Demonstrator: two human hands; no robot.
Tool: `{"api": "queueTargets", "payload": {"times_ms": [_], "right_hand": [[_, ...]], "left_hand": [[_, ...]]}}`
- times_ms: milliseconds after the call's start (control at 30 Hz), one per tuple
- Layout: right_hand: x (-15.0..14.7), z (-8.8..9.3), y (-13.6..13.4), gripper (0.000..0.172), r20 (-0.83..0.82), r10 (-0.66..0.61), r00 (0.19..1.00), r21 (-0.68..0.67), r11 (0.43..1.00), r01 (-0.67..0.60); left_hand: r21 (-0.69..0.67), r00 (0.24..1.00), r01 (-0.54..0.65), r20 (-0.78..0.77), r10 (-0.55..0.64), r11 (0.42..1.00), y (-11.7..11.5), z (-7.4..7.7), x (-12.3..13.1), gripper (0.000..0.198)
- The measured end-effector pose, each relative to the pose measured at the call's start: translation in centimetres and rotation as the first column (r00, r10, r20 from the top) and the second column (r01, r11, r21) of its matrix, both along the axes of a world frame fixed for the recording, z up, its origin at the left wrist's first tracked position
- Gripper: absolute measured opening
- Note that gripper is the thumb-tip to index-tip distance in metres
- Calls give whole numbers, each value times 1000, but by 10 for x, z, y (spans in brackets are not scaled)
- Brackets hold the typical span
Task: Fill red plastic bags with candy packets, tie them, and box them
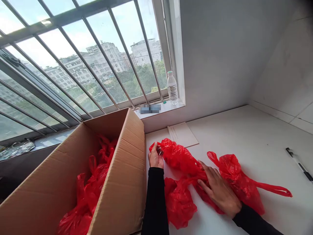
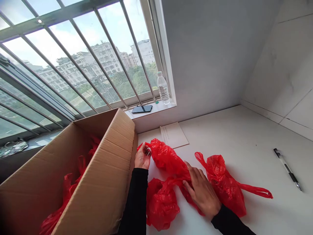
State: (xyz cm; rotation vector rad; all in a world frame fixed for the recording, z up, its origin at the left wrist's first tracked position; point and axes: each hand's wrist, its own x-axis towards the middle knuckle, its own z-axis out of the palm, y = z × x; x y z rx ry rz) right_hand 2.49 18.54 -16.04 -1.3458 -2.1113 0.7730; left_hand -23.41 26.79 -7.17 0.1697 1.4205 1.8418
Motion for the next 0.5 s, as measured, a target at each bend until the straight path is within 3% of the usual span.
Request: {"api": "queueTargets", "payload": {"times_ms": [167, 300, 367, 500], "right_hand": [[7, 27, 28, 57, -62, -86, 994, 55, 994, 90], [-8, 55, 57, 37, -126, 43, 991, -66, 997, -51], [-13, 67, 60, 33, -137, 110, 984, -86, 989, -123], [-14, 87, 40, 37, -210, 111, 971, -46, 991, -123]], "left_hand": [[-3, 1000, 11, -15, -11, 1000, 0, 2, 3, 27], [60, 999, 10, -34, -8, 998, -5, 9, 5, 28], [91, 1000, 3, -29, 0, 996, -6, 10, 3, 29], [89, 1000, -30, 11, 29, 996, 0, 3, -1, 32]]}}
